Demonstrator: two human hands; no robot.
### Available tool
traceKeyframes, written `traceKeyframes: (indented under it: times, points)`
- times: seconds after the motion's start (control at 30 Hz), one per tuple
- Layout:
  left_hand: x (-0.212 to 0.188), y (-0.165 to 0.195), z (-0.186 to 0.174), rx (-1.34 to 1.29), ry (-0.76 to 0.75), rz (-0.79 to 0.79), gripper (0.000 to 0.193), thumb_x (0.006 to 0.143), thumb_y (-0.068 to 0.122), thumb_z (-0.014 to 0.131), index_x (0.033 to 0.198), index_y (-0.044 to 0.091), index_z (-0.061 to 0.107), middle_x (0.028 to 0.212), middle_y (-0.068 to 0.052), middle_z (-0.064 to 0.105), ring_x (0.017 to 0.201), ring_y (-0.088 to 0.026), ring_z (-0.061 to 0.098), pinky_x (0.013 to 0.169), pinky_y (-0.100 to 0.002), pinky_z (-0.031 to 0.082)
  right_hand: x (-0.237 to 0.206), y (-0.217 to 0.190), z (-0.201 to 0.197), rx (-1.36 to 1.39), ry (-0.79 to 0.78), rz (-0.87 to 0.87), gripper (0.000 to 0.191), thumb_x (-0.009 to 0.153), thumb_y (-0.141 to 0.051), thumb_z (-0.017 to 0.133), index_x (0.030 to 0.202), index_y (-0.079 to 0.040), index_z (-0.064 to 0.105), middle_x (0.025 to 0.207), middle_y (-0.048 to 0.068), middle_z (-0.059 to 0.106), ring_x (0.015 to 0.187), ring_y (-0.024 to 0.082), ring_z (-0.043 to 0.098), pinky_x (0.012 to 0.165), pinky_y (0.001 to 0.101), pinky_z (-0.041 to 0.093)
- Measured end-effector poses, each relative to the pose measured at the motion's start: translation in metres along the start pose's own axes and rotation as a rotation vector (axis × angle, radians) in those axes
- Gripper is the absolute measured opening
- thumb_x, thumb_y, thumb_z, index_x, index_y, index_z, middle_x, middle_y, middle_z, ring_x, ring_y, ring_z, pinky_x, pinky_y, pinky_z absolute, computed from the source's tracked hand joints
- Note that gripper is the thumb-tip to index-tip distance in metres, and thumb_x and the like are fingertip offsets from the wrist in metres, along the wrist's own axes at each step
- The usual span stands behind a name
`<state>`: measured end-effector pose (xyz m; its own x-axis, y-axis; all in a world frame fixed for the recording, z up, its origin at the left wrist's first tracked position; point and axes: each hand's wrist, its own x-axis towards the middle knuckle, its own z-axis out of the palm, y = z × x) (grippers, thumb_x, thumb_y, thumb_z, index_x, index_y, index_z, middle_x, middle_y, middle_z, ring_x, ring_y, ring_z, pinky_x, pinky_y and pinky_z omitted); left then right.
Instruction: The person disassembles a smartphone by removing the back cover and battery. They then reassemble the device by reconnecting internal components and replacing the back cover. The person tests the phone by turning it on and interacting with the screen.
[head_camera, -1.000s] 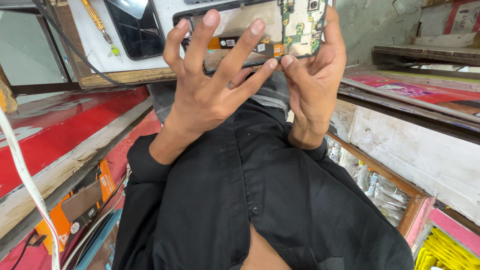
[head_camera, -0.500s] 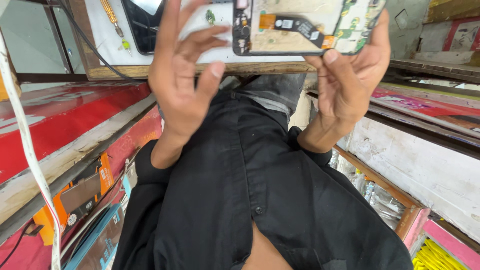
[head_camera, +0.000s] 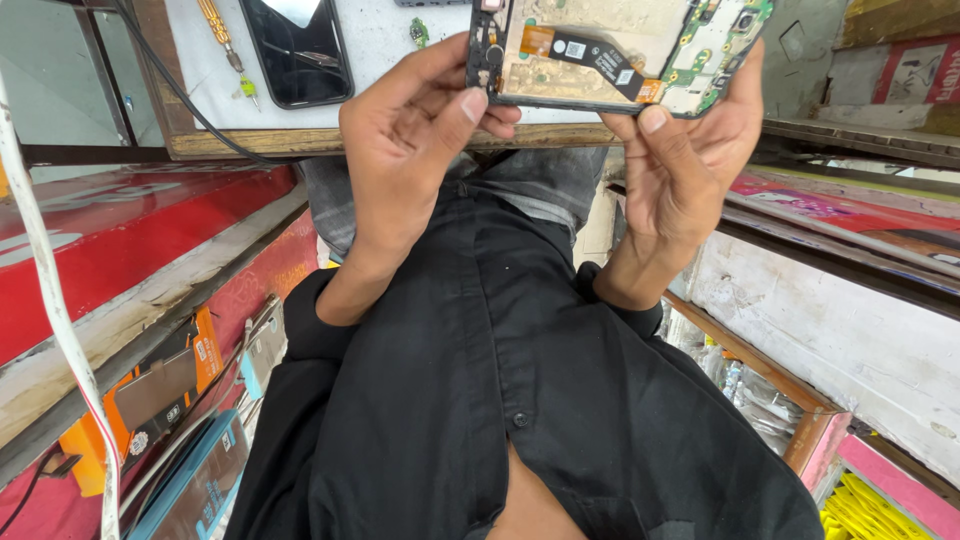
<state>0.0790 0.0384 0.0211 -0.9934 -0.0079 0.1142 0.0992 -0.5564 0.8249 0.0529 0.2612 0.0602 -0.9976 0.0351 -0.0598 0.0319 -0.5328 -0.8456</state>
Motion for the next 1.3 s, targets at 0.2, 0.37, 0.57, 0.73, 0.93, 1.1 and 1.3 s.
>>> traceKeyframes:
  times: [0.2,0.37,0.57,0.73,0.93,1.1,1.3]
  points:
    - [0.022,0.000,-0.024,0.055,-0.026,-0.020,0.024,0.112,0.003,0.065,0.134,-0.007,0.063,0.103,-0.016,0.072,0.085,-0.021,0.076,0.075,-0.032,0.065,-0.001,0.019,-0.043,0.318,-0.313,0.272,0.072,0.101,-0.028,0.063,0.155,0.000,0.026,0.154,0.028,0.048,0.136,0.045,0.054,0.102,0.0667,0.051]
    - [0.055,-0.014,-0.034,0.044,-0.223,-0.123,0.020,0.112,0.009,0.073,0.124,-0.004,0.066,0.099,-0.014,0.074,0.081,-0.020,0.076,0.067,-0.030,0.062,0.011,0.047,-0.066,0.491,-0.614,0.627,0.090,0.101,-0.068,0.034,0.159,0.000,0.033,0.153,0.028,0.047,0.130,0.055,0.058,0.095,0.0656,0.058]
    - [0.049,-0.025,-0.043,1.036,0.021,0.397,0.013,0.097,0.004,0.074,0.107,-0.001,0.070,0.090,-0.012,0.072,0.073,-0.026,0.071,0.065,-0.038,0.053,-0.001,0.053,-0.077,0.426,-0.329,0.607,0.074,0.112,-0.063,0.032,0.158,-0.005,0.041,0.135,0.030,0.052,0.091,0.031,0.057,0.074,0.0394,0.048]
    - [0.020,-0.047,-0.047,1.414,0.153,0.066,0.034,0.095,0.010,0.080,0.124,-0.003,0.068,0.112,-0.015,0.060,0.086,-0.036,0.066,0.075,-0.045,0.050,-0.004,0.047,-0.076,0.403,-0.316,0.558,0.068,0.108,-0.057,0.037,0.154,-0.008,0.043,0.131,0.027,0.055,0.092,0.028,0.055,0.077,0.0396,0.047]
    - [0.013,-0.074,-0.051,1.400,0.215,0.172,0.037,0.091,0.004,0.078,0.124,-0.006,0.064,0.116,-0.013,0.055,0.097,-0.033,0.066,0.084,-0.044,0.053,-0.001,0.054,-0.062,0.391,-0.379,0.544,0.066,0.108,-0.054,0.038,0.154,-0.007,0.044,0.127,0.026,0.054,0.095,0.031,0.057,0.081,0.0449,0.050]
    - [0.019,-0.069,-0.062,1.404,0.192,0.192,0.018,0.097,-0.003,0.070,0.114,-0.006,0.069,0.101,-0.013,0.061,0.085,-0.030,0.066,0.077,-0.041,0.054,-0.001,0.055,-0.053,0.408,-0.368,0.558,0.067,0.107,-0.053,0.038,0.154,-0.006,0.043,0.127,0.027,0.054,0.096,0.031,0.058,0.083,0.0463,0.052]
    - [0.028,-0.049,-0.060,0.603,0.233,-0.020,0.012,0.106,-0.001,0.060,0.109,-0.008,0.069,0.097,-0.008,0.065,0.080,-0.015,0.067,0.071,-0.028,0.058,-0.004,0.052,-0.039,0.318,-0.350,0.503,0.072,0.105,-0.053,0.039,0.155,-0.002,0.040,0.132,0.029,0.054,0.101,0.035,0.062,0.083,0.0489,0.054]
